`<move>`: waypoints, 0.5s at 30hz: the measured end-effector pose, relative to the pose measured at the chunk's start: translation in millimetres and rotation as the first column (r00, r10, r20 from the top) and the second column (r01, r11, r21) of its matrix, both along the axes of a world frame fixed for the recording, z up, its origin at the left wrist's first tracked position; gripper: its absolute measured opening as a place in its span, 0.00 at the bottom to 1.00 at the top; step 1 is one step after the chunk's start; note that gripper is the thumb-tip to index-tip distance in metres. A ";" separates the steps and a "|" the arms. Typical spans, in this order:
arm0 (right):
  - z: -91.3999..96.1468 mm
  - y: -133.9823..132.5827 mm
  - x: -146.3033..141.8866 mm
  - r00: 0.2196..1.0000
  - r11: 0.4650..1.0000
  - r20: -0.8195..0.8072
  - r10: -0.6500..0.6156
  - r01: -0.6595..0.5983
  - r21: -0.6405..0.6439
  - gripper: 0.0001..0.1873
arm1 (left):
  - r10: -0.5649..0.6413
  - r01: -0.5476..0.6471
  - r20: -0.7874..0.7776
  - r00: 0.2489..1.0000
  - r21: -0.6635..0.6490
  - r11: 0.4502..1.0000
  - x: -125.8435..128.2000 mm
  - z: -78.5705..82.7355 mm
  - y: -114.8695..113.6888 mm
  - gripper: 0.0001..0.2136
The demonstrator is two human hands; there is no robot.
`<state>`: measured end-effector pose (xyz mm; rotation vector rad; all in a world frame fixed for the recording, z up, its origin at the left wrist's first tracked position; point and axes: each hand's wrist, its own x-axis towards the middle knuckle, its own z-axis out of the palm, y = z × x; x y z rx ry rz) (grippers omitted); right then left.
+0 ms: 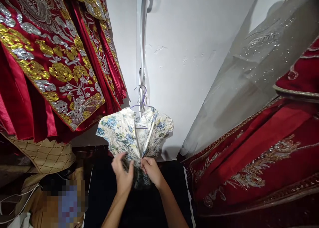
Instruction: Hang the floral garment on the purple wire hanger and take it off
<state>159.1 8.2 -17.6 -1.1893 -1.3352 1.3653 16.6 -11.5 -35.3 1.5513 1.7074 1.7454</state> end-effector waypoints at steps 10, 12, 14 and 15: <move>95.1 36.6 14.1 0.975 0.996 -0.207 -0.074 0.081 0.027 0.14 | -0.410 0.379 -0.198 0.890 -0.177 0.908 18.5 16.8 -8.5 0.06; 146.6 55.6 22.3 0.960 0.986 -0.258 -0.108 0.137 0.098 0.13 | -0.468 0.430 -0.254 0.847 -0.192 0.882 20.6 23.8 -9.0 0.06; 188.4 65.8 24.2 0.945 0.968 -0.302 -0.126 0.184 0.172 0.12 | -0.518 0.472 -0.279 0.809 -0.216 0.855 21.7 28.7 -4.9 0.07; 201.8 66.4 23.0 0.936 0.959 -0.327 -0.132 0.204 0.198 0.12 | -0.535 0.484 -0.275 0.799 -0.233 0.843 21.4 30.9 -1.1 0.07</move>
